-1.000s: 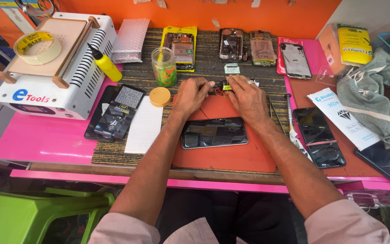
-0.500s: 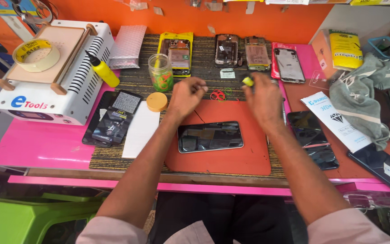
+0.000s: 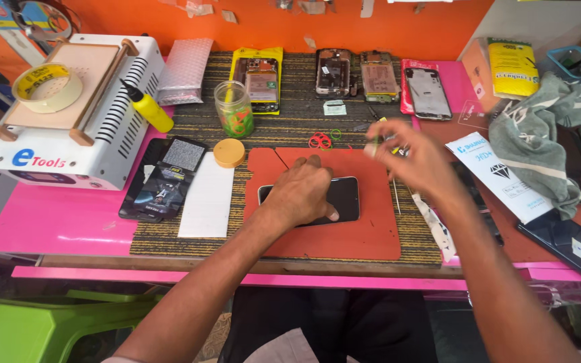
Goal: The person secures a smartphone with rubber bands, then disassembles it using a screwdriver to remove screws and access internal components. The person handles the phone, rubber bands, and tools on a cluttered workbench.
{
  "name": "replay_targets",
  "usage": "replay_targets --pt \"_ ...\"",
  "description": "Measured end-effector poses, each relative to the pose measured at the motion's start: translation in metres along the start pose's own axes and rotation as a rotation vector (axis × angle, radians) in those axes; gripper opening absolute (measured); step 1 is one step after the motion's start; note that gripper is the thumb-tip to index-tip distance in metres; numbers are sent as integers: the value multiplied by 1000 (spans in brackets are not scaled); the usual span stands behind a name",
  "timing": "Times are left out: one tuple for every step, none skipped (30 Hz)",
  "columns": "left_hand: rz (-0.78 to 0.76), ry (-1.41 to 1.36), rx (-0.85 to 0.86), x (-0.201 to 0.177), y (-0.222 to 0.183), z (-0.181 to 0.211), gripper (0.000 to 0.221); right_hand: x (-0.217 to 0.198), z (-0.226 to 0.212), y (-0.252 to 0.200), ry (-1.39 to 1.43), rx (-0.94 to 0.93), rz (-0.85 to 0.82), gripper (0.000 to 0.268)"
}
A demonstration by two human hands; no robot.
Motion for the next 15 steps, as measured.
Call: replay_targets --pt "40 -5 18 -2 -3 3 54 7 3 -11 15 23 -43 42" --pt "58 -32 24 -2 -5 4 48 15 6 -21 31 45 -86 41" --pt "74 -60 26 -1 -9 5 42 21 10 -30 47 69 -132 41" --pt "91 -88 29 0 -12 7 37 26 7 -37 84 -17 -147 41" --pt "80 -78 21 1 -14 8 33 32 3 -41 121 -104 -162 41" --pt "69 -68 14 2 -16 10 29 36 -1 -47 158 -192 -178 42" --pt "61 -57 9 2 -16 11 26 38 6 -47 189 -103 -181 41" --pt "85 -49 27 -1 -16 14 25 42 14 -48 221 -14 -184 40" --pt "110 -41 44 -3 -16 17 24 44 21 -49 252 74 -188 39" --pt "134 -34 62 -6 -15 19 24 45 25 -50 254 101 -178 40" --pt "137 -37 65 -6 -15 20 24 48 30 -51 256 130 -171 40" --pt "140 -39 67 -6 -14 21 25 49 34 -51 257 159 -163 41" --pt "143 -42 68 -6 -14 22 27 50 37 -51 259 167 -158 41" --pt "139 -30 64 -6 -14 22 26 50 40 -50 260 176 -153 41" --pt "135 -18 59 -5 -15 22 25 51 42 -50 262 184 -148 41"
Point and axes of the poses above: each hand's wrist, its own y-axis towards the middle knuckle, its own x-axis out of the palm, z = x × y, the point moved 7 cm from there along y, towards the middle knuckle, and after that the axes turned 11 degrees about x, right-handed, at the moved point
